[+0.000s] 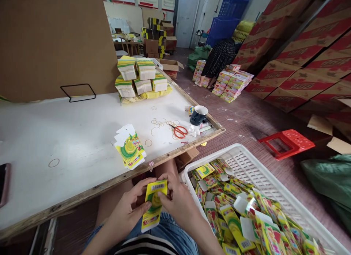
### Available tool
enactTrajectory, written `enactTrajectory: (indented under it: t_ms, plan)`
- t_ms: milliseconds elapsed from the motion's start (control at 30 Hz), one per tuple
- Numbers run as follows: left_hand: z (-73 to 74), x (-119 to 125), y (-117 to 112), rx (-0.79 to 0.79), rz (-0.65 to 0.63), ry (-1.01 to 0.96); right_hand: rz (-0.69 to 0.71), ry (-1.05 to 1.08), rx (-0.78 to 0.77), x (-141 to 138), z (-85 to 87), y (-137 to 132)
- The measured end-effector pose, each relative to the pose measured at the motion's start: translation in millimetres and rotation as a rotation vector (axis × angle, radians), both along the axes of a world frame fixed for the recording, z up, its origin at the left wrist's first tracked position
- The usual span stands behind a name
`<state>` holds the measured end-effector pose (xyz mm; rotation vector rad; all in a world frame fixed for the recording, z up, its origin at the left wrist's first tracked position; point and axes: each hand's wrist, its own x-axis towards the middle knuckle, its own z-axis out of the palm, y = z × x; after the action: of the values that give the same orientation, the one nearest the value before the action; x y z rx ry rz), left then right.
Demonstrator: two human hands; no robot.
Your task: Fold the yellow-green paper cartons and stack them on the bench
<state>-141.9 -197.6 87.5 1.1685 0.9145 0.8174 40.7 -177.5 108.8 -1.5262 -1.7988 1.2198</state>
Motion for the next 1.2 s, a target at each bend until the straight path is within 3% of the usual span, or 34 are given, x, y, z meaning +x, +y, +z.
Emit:
enactTrajectory:
  t_ms: [133, 367, 467, 567, 633, 700, 800, 933, 1033, 1133, 1200]
  plan:
    - [1.3, -4, 4, -0.070, 0.037, -0.067, 0.005, -0.052, 0.062, -2, -4.0, 1]
    - [4.6, 6, 2, -0.031, 0.012, -0.070, -0.066, 0.173, 0.240, 4, -6.9, -5]
    - [10.7, 4, 8, 0.212, 0.057, 0.162, -0.201, 0.073, 0.374, 22, -2.5, -7]
    - [14.2, -16, 26, 0.524, 0.305, 0.579, -0.476, -0.277, 0.675, 49, 6.2, -3]
    - [12.7, -33, 41, 0.614, 0.416, 0.820, -0.573, -0.421, 0.767, 59, 9.9, 0]
    - [9.3, -45, 54, 0.628, 0.399, 0.980, -0.514, -0.375, 0.726, 56, 8.8, 4]
    - [6.0, -53, 62, 0.661, 0.342, 1.068, -0.356, -0.116, 0.555, 28, 0.2, 8]
    - [9.8, -53, 55, 0.836, 0.463, 0.966, -0.304, 0.197, 0.204, -17, -7.1, 13]
    - [13.3, -50, 41, 1.131, 0.570, 0.801, -0.295, 0.502, -0.006, -38, -2.0, 16]
    - [11.8, -42, 23, 1.441, 0.383, 0.625, -0.252, 0.737, -0.138, -42, 6.9, 19]
    - [8.4, -34, 11, 1.433, 0.261, 0.561, -0.226, 0.779, -0.156, -39, 10.3, 19]
